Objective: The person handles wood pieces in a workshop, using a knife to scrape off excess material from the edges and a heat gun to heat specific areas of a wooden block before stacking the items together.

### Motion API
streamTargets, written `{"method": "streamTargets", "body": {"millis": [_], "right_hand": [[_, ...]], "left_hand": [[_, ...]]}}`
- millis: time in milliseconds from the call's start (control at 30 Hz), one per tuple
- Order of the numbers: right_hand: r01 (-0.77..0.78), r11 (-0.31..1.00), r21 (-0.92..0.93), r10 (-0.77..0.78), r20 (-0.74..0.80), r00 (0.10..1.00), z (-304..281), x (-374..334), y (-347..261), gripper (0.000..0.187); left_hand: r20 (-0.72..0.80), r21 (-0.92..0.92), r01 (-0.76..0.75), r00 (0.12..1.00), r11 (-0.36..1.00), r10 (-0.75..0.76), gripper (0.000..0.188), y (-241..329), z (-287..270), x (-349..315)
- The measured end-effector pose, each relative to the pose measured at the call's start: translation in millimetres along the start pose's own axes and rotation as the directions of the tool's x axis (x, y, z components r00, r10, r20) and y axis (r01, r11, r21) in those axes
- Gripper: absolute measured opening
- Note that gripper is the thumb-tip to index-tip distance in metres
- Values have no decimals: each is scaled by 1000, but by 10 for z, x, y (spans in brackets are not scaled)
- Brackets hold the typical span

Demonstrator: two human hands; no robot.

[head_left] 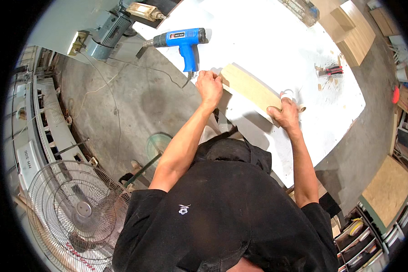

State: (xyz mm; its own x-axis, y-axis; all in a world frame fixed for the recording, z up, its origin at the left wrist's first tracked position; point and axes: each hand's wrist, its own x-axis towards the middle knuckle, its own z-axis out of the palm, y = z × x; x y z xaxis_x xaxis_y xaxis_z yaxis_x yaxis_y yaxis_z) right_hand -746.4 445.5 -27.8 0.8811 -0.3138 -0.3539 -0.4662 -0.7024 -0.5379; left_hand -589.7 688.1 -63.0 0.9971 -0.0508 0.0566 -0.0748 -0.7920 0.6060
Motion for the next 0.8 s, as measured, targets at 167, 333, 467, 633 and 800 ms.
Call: {"method": "streamTargets", "body": {"millis": [167, 333, 467, 633, 800], "right_hand": [[12, 1000, -8, -12, -16, 1000, 61, 19, 51, 80], [-9, 999, -42, 8, -12, 1000, 78, 2, 70, 80], [70, 998, -10, -70, -65, 995, 141, -2, 120, 79], [143, 989, -30, -145, -99, 984, 193, -21, 248, 72], [198, 979, 51, -188, -163, 969, 180, -3, 348, 39]], "left_hand": [[-4, -65, 107, 994, 992, -107, 21, -65, 34, 64], [107, -186, 249, 967, 950, -232, 14, 23, -29, 107], [100, -225, 307, 951, 925, -291, 17, -129, 38, 122], [166, -244, 311, 947, 919, -276, 20, -128, 62, 121], [177, -208, 265, 957, 941, -231, 22, -163, 17, 37]]}}
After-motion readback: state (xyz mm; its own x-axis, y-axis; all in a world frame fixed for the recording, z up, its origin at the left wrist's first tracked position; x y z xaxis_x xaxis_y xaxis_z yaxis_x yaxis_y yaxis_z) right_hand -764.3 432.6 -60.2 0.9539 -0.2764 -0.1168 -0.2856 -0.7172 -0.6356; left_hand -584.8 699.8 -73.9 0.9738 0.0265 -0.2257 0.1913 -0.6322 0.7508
